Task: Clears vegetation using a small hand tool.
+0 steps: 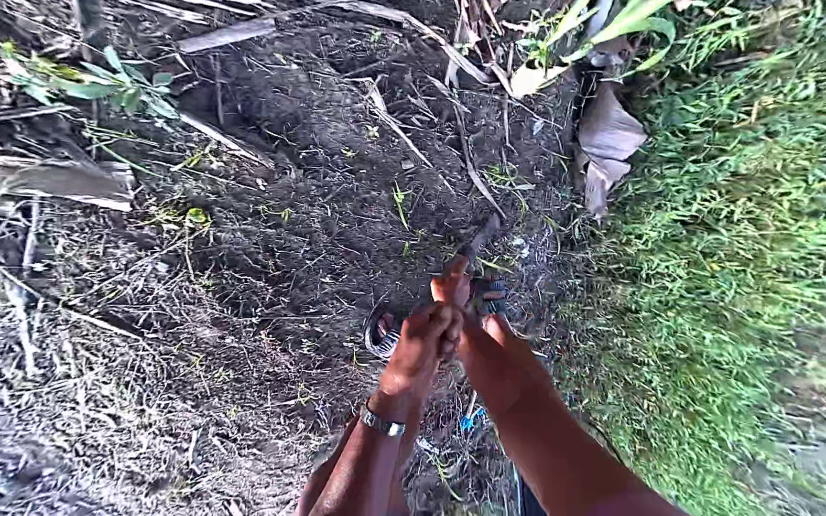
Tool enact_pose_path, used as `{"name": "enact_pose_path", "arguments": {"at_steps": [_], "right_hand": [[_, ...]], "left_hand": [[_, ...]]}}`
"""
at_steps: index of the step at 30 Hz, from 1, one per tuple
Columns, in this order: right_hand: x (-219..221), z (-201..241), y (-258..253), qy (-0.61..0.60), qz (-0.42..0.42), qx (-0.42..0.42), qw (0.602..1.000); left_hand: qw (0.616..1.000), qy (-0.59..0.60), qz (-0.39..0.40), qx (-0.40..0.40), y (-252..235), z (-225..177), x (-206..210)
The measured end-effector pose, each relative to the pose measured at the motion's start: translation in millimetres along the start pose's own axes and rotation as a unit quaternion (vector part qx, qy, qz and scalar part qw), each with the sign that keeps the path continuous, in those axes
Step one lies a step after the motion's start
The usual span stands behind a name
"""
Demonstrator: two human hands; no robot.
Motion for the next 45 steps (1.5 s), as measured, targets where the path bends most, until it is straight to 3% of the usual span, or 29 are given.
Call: {"name": "enact_pose_path", "arguments": {"at_steps": [4, 9, 14, 18, 22, 30, 45], "right_hand": [[-78, -10, -21, 0.041, 0.050, -0.039, 0.997], [-157, -44, -65, -0.046, 0.117, -0.043, 0.991], [-205, -53, -95, -0.038, 0.149, -0.042, 0.987], [-219, -65, -113, -0.053, 0.166, -0.047, 0.984], [-229, -65, -114, -0.053, 0.181, -0.047, 0.981], [-236, -66, -119, -0.060, 0.203, -0.051, 0.976], [-241, -72, -125, -0.056, 0.209, -0.053, 0.975]], "left_hand": [[1.000, 0.002, -0.030, -0.006, -9, 20, 7], [0.998, -0.059, 0.005, -0.011, -34, 43, 44], [0.991, -0.127, -0.019, -0.042, -119, 66, 76], [0.983, -0.150, -0.060, -0.084, -181, 111, 74], [0.977, -0.145, -0.102, -0.120, -210, 141, 74], [0.977, -0.088, -0.140, -0.134, -252, 151, 94], [0.961, -0.089, -0.155, -0.211, -254, 170, 98]]}}
Point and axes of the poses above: each hand's wrist, its own y-axis away from the middle knuckle, its own x-axis out of the palm, z = x × y, the point moved 8 cm from there along -y, towards the middle knuckle, and after that the axes turned 2 degrees about x, right-handed, at the moved point
